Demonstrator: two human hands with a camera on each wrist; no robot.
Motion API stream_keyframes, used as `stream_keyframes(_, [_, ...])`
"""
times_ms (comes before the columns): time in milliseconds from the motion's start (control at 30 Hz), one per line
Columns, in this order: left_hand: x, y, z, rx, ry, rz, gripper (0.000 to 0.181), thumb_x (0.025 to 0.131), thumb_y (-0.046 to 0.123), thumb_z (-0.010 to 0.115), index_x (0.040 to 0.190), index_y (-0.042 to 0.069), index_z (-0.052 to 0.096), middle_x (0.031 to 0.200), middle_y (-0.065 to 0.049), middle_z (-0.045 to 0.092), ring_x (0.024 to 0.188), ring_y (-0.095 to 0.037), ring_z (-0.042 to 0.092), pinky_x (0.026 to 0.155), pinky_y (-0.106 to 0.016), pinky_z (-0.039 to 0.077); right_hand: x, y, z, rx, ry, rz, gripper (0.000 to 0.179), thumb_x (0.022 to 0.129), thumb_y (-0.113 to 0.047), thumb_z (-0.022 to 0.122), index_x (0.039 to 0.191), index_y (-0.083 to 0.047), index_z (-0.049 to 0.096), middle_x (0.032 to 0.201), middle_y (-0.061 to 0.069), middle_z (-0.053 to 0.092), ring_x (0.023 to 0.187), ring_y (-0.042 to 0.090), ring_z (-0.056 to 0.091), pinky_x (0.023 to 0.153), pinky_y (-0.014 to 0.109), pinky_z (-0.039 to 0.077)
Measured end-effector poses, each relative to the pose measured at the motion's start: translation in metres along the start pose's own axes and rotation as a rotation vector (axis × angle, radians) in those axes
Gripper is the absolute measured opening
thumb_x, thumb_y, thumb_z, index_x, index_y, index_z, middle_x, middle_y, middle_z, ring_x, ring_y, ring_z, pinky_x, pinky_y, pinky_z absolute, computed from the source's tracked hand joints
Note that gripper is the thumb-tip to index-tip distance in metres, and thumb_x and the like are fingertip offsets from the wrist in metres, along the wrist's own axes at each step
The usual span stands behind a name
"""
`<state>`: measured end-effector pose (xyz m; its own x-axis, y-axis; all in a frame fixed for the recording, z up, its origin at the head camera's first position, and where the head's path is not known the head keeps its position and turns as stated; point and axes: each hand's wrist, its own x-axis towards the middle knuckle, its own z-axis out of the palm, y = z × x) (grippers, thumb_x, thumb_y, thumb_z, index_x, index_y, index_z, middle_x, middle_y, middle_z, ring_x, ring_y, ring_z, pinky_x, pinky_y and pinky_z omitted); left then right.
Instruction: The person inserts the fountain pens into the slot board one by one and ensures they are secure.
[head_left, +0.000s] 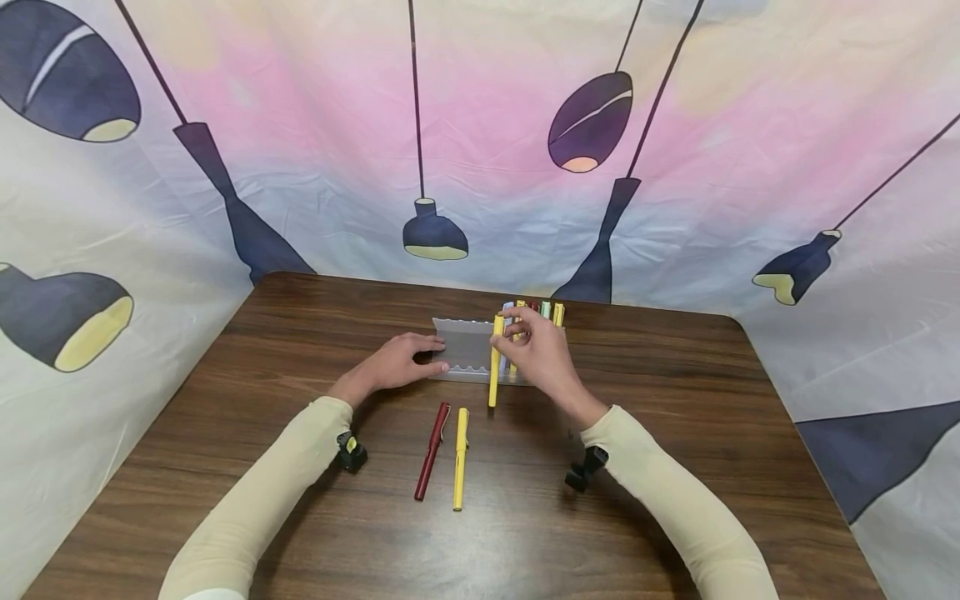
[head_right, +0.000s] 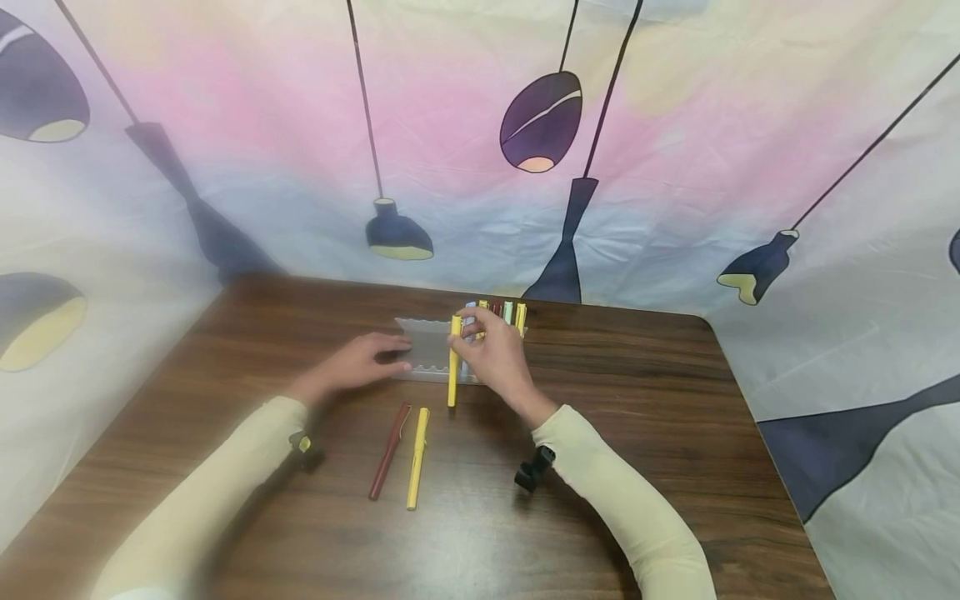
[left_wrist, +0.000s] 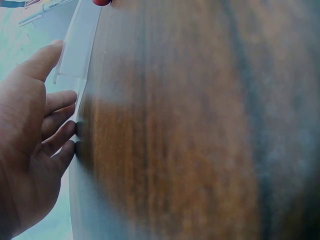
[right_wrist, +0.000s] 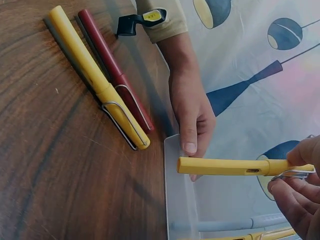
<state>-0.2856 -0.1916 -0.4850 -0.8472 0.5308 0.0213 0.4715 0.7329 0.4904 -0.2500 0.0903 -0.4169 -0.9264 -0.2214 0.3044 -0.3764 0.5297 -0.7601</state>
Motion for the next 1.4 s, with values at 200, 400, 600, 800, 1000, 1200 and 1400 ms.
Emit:
stream_keyframes(200, [0.001, -0.001, 0.000, -0.009, -0.006, -0.014, 0.060, 0.100, 0.050, 0.063, 0.142, 0.006, 0.062, 0.152, -0.013, 0.052, 0.144, -0.036, 0.044, 0.118, -0.056, 0.034, 0.006, 0.001, 0.000, -0.011, 0.038, -0.031, 0.037, 0.092, -0.023, 0.079, 0.125, -0.014, 0.067, 0.093, 0.004, 0.075, 0.075, 0.020, 0.072, 0.067, 0.037, 0.059])
stream_keyframes(400, [0.001, -0.001, -0.001, -0.017, -0.008, -0.019, 0.060, 0.100, 0.049, 0.063, 0.142, 0.006, 0.061, 0.153, -0.013, 0.052, 0.145, -0.037, 0.043, 0.118, -0.057, 0.032, 0.014, 0.001, 0.002, -0.009, 0.083, -0.040, 0.037, 0.092, -0.022, 0.079, 0.125, -0.013, 0.066, 0.093, 0.004, 0.073, 0.078, 0.019, 0.073, 0.065, 0.037, 0.060])
stream_keyframes(600, [0.000, 0.002, -0.002, -0.008, -0.009, -0.018, 0.061, 0.100, 0.050, 0.062, 0.142, 0.006, 0.061, 0.153, -0.014, 0.052, 0.144, -0.039, 0.043, 0.119, -0.059, 0.030, 0.020, 0.003, 0.003, -0.023, 0.108, -0.039, 0.035, 0.093, -0.025, 0.078, 0.124, -0.014, 0.066, 0.094, 0.003, 0.072, 0.079, 0.018, 0.072, 0.064, 0.036, 0.059])
stream_keyframes(800, [0.000, 0.001, -0.001, -0.014, -0.007, -0.023, 0.060, 0.100, 0.050, 0.063, 0.142, 0.007, 0.061, 0.153, -0.013, 0.052, 0.144, -0.038, 0.042, 0.119, -0.058, 0.030, 0.026, 0.006, 0.006, -0.014, 0.127, -0.047, 0.035, 0.093, -0.024, 0.077, 0.125, -0.014, 0.065, 0.094, 0.003, 0.070, 0.079, 0.018, 0.071, 0.064, 0.036, 0.060])
stream_keyframes(1000, [0.000, 0.003, -0.002, -0.009, -0.012, -0.028, 0.061, 0.100, 0.050, 0.062, 0.142, 0.007, 0.061, 0.153, -0.013, 0.051, 0.144, -0.038, 0.042, 0.119, -0.059, 0.030, 0.029, 0.008, 0.010, -0.040, 0.145, -0.041, 0.037, 0.093, -0.024, 0.078, 0.126, -0.014, 0.064, 0.095, 0.004, 0.073, 0.080, 0.019, 0.074, 0.065, 0.037, 0.061])
stream_keyframes(1200, [0.000, 0.003, -0.002, -0.017, -0.016, -0.036, 0.061, 0.100, 0.051, 0.062, 0.142, 0.007, 0.062, 0.153, -0.012, 0.051, 0.145, -0.037, 0.042, 0.119, -0.058, 0.031, 0.029, 0.012, 0.015, -0.052, 0.147, -0.046, 0.036, 0.093, -0.024, 0.078, 0.124, -0.013, 0.064, 0.095, 0.005, 0.073, 0.080, 0.020, 0.074, 0.066, 0.037, 0.061])
stream_keyframes(1400, [0.001, 0.000, 0.000, -0.019, -0.010, -0.029, 0.061, 0.100, 0.051, 0.062, 0.142, 0.007, 0.062, 0.153, -0.012, 0.051, 0.145, -0.037, 0.042, 0.118, -0.057, 0.032, 0.027, 0.016, 0.020, -0.058, 0.138, -0.048, 0.033, 0.092, -0.021, 0.079, 0.120, -0.014, 0.064, 0.093, 0.005, 0.074, 0.078, 0.018, 0.074, 0.064, 0.034, 0.060])
